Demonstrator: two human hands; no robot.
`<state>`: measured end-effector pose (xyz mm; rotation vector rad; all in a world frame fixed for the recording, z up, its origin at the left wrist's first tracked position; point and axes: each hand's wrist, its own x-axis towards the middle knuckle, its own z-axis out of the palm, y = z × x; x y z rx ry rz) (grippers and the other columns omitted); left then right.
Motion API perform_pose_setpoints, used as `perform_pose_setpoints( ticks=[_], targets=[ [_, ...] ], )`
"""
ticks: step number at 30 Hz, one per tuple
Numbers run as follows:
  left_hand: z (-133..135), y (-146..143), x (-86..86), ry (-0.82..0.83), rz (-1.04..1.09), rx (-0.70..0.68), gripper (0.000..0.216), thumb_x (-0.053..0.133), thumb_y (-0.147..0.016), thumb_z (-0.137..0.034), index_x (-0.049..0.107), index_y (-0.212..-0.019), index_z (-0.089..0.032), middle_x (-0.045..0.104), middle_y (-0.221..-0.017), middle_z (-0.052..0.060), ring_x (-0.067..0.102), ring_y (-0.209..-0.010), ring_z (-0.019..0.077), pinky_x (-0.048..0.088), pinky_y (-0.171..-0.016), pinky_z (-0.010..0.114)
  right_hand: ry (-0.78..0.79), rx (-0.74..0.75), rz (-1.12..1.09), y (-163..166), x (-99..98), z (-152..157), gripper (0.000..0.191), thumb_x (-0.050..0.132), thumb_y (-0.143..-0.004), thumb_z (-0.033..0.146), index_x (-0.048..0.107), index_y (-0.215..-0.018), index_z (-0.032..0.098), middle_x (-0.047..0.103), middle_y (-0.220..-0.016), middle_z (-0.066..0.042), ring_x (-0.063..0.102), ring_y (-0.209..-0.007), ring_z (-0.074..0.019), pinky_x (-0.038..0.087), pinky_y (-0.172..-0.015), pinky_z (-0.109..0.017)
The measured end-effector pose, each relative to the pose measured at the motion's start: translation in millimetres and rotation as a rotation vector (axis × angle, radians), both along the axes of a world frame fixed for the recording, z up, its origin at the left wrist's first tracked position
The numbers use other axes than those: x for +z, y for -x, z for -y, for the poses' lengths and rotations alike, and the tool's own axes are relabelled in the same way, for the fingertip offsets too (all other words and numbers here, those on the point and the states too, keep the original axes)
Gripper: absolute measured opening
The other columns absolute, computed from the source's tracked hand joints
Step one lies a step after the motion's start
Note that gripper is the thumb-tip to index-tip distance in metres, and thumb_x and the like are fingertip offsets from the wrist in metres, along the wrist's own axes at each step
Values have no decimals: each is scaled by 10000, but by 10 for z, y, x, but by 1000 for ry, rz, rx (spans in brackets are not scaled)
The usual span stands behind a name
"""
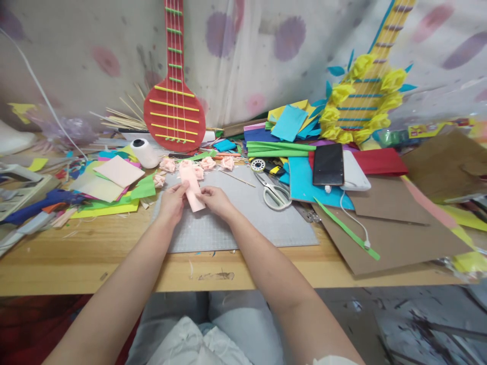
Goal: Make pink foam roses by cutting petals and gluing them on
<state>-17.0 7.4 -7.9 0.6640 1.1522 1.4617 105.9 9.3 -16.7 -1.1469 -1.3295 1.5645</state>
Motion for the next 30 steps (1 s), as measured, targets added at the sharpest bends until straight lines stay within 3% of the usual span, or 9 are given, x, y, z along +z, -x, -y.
perform_pose_setpoints(
  ticks=[7,15,18,21,24,30],
  targets=[
    [-22,48,76,27,67,193,252,735,-543,-303,574,-620,-126,611,-584,4,564,-526,105,449,-543,232,-1,94,104,2,15,23,187,612,-615,307,498,-654,163,452,-503,68,378,-454,-53,261,-459,-186],
    [-25,74,64,10,91,302,250,730,-558,-296,539,-609,-142,597,-585,-10,583,-556,111,459,-572,237,-44,133,134,-19,100,64,183,613,-612,302,502,-626,158,425,-466,78,349,-433,-44,232,-436,-181],
    [-25,78,65,38,79,263,244,710,-602,-328,568,-667,-141,626,-626,12,607,-592,128,475,-595,255,-49,120,153,-25,80,45,170,617,-618,291,517,-631,155,434,-475,72,355,-437,-49,238,-442,-188],
    [-13,53,71,52,26,111,298,672,-648,-406,619,-715,-121,652,-647,57,626,-612,155,490,-595,276,-31,17,121,-26,38,11,176,618,-629,301,509,-639,164,452,-499,63,379,-451,-61,275,-462,-197],
    [10,4,60,28,-55,-2,296,702,-606,-400,634,-646,-114,631,-571,46,618,-579,165,489,-579,279,-4,-94,22,-33,8,-18,226,642,-623,341,501,-657,169,497,-549,49,437,-492,-74,350,-503,-210],
    [17,-10,-37,-72,-238,32,218,704,-583,-342,632,-606,-138,579,-507,-18,532,-484,110,457,-540,241,61,-100,-60,-48,43,-22,289,698,-597,363,511,-695,166,561,-610,26,521,-564,-92,419,-540,-221]
  ],
)
